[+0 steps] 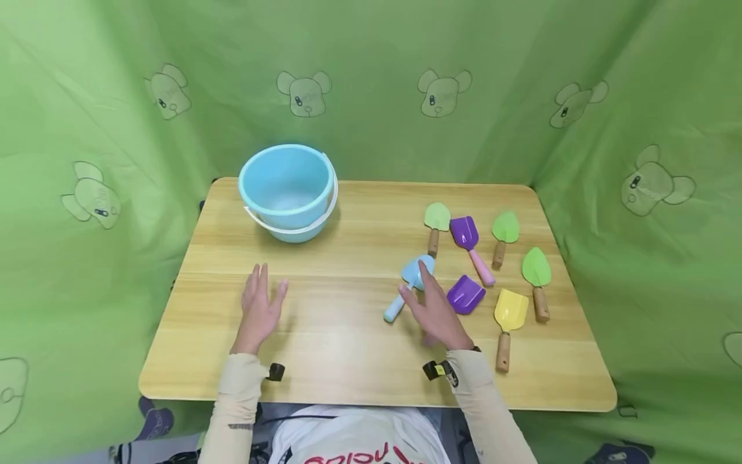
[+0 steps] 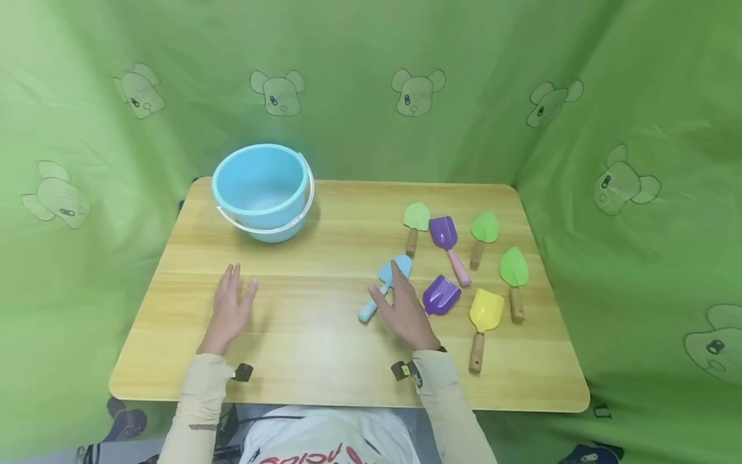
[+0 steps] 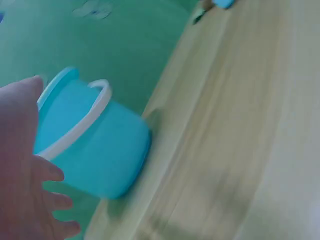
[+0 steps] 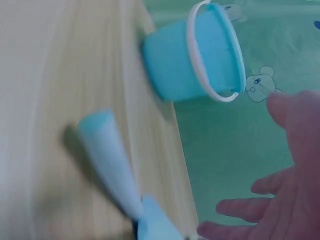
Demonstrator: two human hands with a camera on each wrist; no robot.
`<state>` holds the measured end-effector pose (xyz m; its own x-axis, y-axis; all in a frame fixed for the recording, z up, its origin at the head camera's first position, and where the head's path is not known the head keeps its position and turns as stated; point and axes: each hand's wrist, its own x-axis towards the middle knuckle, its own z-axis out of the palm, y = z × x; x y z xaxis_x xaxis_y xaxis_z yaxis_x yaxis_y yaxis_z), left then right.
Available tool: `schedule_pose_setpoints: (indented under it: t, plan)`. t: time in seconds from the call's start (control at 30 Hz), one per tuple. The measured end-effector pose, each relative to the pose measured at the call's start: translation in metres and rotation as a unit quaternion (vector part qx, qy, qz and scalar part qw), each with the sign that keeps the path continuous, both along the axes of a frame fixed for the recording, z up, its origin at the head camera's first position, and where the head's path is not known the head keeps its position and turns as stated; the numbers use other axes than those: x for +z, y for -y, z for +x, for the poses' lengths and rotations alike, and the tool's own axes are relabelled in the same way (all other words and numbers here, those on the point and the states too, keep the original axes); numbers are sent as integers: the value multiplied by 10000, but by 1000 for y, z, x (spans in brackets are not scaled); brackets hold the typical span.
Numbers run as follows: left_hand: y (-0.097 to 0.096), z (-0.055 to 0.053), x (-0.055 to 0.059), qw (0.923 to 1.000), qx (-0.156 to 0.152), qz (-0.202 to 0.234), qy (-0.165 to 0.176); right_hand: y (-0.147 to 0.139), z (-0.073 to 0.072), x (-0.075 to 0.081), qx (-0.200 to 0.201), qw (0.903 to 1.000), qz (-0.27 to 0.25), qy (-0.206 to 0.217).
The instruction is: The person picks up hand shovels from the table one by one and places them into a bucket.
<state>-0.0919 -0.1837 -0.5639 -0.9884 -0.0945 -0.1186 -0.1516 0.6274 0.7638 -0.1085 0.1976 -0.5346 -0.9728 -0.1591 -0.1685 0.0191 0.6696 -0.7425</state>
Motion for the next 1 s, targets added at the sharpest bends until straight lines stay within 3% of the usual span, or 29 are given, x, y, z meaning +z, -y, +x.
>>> schedule_pose_setpoints:
  t: [0.1,0.2,0.37,0.43,0.63,0.83,0.93,1.0]
  plan:
    - [14,-10,3,9952,401,887,74,9,-16,1,-114,9955,-903,256]
    - [29,-23,6,9819,823,1706,88,21,-35,0,-79,9878,-1518,345]
    - [47,-49,8,9536,1315,2706,110,46,-66,1,-140,9785,-2011,433]
    - [51,-60,10,9479,1386,2869,72,58,-79,3,-203,9777,-2051,409]
    - [59,-96,20,9488,1353,2852,-110,99,-117,9,-199,9804,-1946,234]
    - [66,-132,29,9523,1187,2799,-246,142,-149,12,-254,9683,-2475,209]
    - [67,-145,34,9546,1100,2736,-415,163,-159,14,-405,9637,-2638,70]
    - [65,-148,45,9539,1030,2775,-493,173,-164,15,-515,9633,-2634,-35]
